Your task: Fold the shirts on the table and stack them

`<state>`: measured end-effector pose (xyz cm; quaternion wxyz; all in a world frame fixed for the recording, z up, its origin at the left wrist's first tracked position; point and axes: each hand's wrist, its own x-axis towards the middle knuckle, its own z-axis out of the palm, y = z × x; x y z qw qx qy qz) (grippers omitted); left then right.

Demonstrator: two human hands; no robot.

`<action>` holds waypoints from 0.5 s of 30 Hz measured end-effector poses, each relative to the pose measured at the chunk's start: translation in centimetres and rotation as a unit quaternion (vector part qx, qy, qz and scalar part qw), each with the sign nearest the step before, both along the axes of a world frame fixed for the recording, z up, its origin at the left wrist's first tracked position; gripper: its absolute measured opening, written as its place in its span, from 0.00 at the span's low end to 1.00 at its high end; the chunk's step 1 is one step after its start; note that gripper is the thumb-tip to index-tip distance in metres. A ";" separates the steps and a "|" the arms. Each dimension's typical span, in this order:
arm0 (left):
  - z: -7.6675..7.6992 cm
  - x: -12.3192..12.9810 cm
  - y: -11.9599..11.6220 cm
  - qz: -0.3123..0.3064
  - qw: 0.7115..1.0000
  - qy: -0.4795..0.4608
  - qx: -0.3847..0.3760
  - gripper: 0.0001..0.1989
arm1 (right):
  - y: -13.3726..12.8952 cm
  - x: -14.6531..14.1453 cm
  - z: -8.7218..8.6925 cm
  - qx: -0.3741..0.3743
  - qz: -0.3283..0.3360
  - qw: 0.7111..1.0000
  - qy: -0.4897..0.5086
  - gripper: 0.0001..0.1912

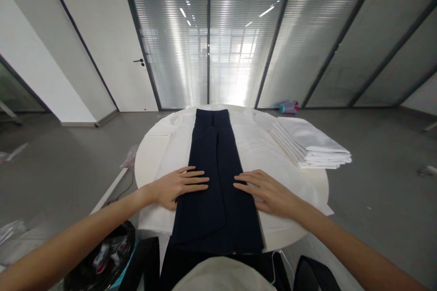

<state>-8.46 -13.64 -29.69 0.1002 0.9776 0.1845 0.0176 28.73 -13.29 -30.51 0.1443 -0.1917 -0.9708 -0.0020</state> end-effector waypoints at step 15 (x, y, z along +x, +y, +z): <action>0.1 0.2 0.7 0.089 0.977 -0.097 -0.170 0.27 | 2.6 -0.4 -0.1 -0.174 -0.046 0.981 0.070 0.18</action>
